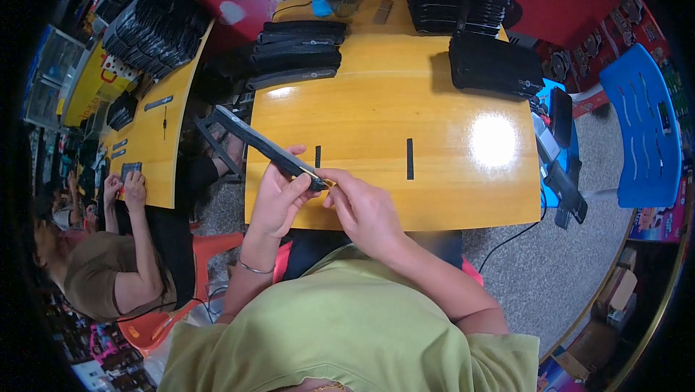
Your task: Attaching small metal hardware pins to black leather straps by hand.
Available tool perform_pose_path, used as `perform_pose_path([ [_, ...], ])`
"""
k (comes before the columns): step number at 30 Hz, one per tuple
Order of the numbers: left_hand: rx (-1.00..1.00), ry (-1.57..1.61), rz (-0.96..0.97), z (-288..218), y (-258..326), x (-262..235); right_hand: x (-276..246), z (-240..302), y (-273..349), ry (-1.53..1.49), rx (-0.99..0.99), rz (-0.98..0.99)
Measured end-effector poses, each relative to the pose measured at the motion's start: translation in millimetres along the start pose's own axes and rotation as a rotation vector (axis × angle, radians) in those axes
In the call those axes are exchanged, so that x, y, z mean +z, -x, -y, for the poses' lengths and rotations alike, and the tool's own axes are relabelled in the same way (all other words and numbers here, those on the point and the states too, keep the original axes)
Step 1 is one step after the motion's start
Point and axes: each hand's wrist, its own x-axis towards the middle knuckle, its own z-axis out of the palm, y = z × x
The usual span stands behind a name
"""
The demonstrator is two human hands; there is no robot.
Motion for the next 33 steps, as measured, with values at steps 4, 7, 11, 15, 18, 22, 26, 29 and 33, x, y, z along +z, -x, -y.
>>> perform_pose_path([
  [4,0.233,-0.096,-0.097,19.2,0.3,13.0,5.5,2.5,-2.5,-0.094,0.091,-0.038],
  [7,0.207,-0.113,-0.102,16.3,0.8,16.0,5.5,-6.8,-3.1,-0.099,0.075,-0.052],
  [11,0.116,-0.225,0.017,4.6,-1.6,6.2,2.6,-10.1,-3.3,0.010,0.025,-0.082],
  [15,0.032,-0.289,0.133,-10.8,-1.9,-6.3,-1.6,-8.8,-4.6,0.108,-0.027,-0.054],
  [18,-0.034,-0.353,0.273,-26.4,1.7,-9.5,-4.1,-7.5,-5.0,-0.028,0.032,0.006],
  [22,-0.196,-0.213,0.352,-31.4,5.0,-6.5,-18.5,-2.0,-9.7,0.109,-0.091,-0.019],
  [26,-0.186,-0.170,0.369,-35.4,3.8,-2.0,-33.1,7.7,-17.3,0.234,-0.181,0.062],
  [29,-0.086,-0.152,0.276,-19.0,-1.0,0.8,-56.1,22.1,-19.3,0.347,-0.085,0.170],
  [33,-0.056,-0.063,0.226,-9.9,-3.6,15.6,-68.5,25.8,-14.0,0.447,-0.014,0.132],
])
